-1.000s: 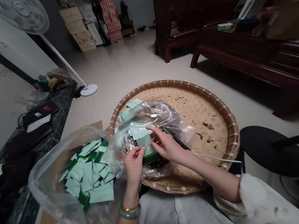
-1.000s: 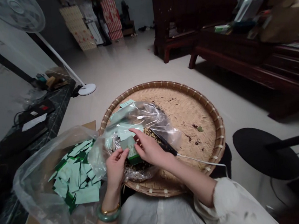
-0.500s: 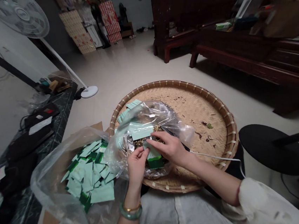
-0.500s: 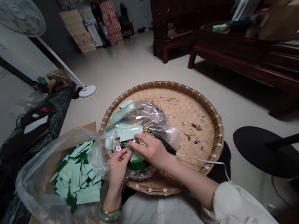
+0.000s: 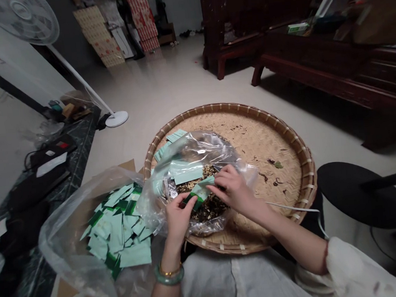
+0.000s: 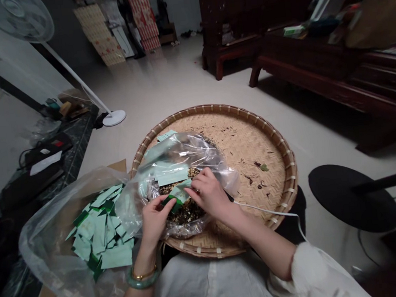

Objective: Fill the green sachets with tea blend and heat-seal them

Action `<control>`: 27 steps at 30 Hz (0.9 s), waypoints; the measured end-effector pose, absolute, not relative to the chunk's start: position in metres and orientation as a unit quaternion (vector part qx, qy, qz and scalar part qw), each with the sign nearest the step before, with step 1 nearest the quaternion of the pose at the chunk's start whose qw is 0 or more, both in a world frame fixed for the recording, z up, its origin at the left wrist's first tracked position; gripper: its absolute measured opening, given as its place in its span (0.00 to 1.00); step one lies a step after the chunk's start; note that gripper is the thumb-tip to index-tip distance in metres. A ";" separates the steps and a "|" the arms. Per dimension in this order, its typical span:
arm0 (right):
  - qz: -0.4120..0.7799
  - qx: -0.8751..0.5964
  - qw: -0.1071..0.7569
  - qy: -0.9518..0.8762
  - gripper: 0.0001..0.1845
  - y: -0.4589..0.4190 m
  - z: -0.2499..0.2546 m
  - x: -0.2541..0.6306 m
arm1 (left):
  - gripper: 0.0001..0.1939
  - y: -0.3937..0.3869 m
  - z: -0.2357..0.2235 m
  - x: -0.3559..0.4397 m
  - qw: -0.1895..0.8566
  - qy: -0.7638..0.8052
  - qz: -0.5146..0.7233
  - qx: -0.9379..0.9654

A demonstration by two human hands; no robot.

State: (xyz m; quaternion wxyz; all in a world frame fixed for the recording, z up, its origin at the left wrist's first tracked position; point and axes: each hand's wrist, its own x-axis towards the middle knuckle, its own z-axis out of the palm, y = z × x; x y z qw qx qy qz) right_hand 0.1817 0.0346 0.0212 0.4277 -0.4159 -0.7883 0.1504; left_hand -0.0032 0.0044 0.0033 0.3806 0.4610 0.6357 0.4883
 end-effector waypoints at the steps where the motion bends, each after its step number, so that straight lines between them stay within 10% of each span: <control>1: 0.161 -0.419 0.423 -0.787 0.12 0.033 0.021 0.182 | 0.06 0.004 0.003 -0.003 0.380 0.631 0.491 0.464; 18: 0.641 -0.385 0.276 -0.604 0.26 0.037 0.011 0.188 | 0.17 0.000 -0.003 -0.014 0.507 0.571 0.486 0.426; 27: 0.654 -0.412 0.307 -0.556 0.29 0.033 -0.005 0.170 | 0.31 -0.010 0.005 0.000 0.228 0.514 0.387 0.731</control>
